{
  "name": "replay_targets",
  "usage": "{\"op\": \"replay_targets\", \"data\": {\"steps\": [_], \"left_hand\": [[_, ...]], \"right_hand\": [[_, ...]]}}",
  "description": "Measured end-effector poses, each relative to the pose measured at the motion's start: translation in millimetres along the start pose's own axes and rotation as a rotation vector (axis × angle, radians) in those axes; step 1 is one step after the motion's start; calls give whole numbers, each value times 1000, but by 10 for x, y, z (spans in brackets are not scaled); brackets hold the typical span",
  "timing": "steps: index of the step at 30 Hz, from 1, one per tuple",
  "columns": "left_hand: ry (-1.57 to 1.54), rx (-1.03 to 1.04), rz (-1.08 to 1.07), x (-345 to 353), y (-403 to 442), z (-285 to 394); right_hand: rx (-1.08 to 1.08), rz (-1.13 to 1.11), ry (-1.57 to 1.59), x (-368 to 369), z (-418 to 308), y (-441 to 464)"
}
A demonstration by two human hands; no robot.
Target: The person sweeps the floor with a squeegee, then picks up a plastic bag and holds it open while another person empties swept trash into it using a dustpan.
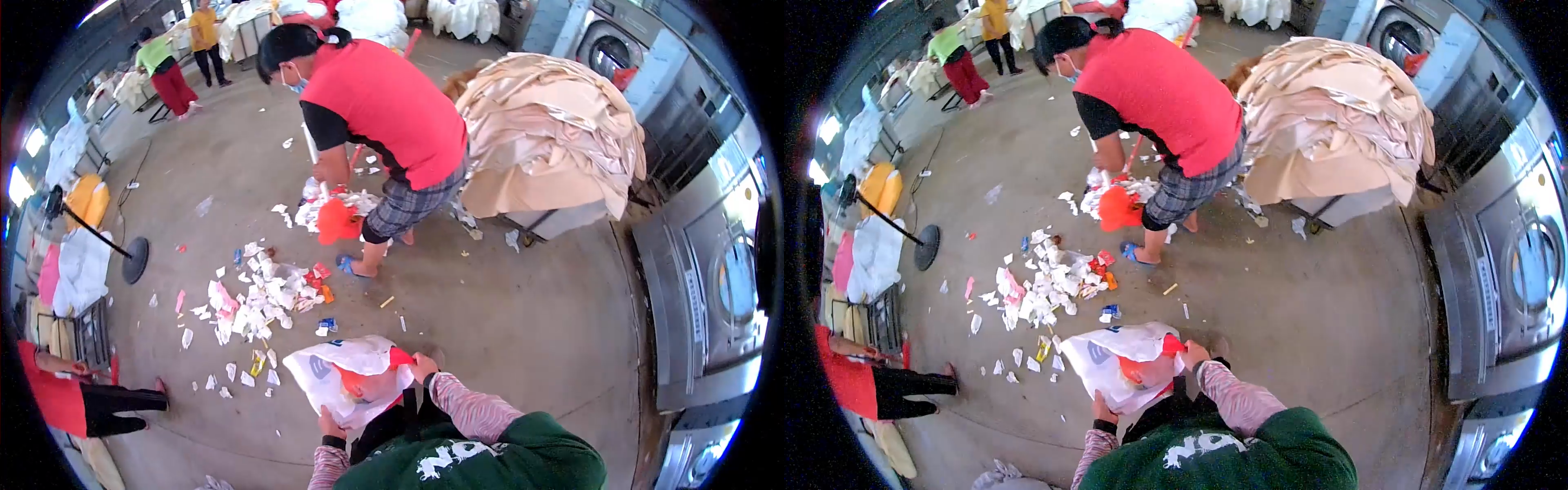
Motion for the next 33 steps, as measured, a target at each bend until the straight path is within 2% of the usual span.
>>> {"op": "replay_targets", "data": {"steps": [2, 4, 6, 8, 10, 11, 12, 13, 14, 15, 16, 17, 18, 21, 24, 26, 27, 28, 30, 33], "left_hand": [[-73, -32, -63, -2, 114, -25], [-157, -67, -113, 14, 126, -42], [-103, 21, -268, 356, 23, 154], [-123, 71, -220, 333, 197, 116], [-113, 93, -279, 235, 472, 104], [434, 608, -205, 412, 231, 310], [18, 71, -131, -73, 927, 71], [-59, 20, -47, 430, 414, 401], [27, 19, 129, 584, 293, 551], [46, 141, 56, 328, 681, 455], [43, 144, 75, 217, 852, 479], [35, 97, 41, 180, 998, 509], [26, 48, 3, 198, 1076, 531], [-31, 2, 26, 298, 1032, 742], [-68, 43, 28, 264, 1121, 759], [-111, 36, 59, 376, 1009, 834], [-133, 42, 8, 365, 1027, 840], [-154, 50, -44, 354, 1051, 847], [-182, 21, -18, 372, 1012, 901], [-193, 54, -34, 385, 1067, 923]], "right_hand": [[119, -31, -77, 78, 29, 5], [138, -4, -78, 140, 23, -11], [279, -91, 26, 189, 14, -30], [123, -348, -53, 160, -96, -66], [-103, -197, -46, 261, -58, -4], [-144, -181, -2, 234, -65, 61], [-108, -94, -16, 260, -18, 154], [-7, -86, 51, 274, 11, 304], [-96, 52, -12, 284, 14, 455], [-70, -31, -16, 214, -97, 564], [-6, -116, 80, 205, -157, 656], [-43, -163, 150, 269, -147, 783], [-55, -75, 115, 372, -82, 922], [-26, -97, 172, 415, -122, 1166], [-40, -133, 118, 303, -370, 1139], [159, -207, 257, 247, -491, 1095], [-147, -130, 81, 432, -274, 1325], [-152, -141, 77, 376, -387, 1270], [207, -205, 352, 182, -655, 1090], [132, -192, 262, 343, -466, 1350]]}}
Point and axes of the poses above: each hand's wrist, its own y-axis towards the middle knuckle, its own x-axis out of the palm, z = x × y, the point moved 2 cm from there along y, towards the middle knuckle, and after that the axes turned 3 degrees about z, right-handed, at the moved point
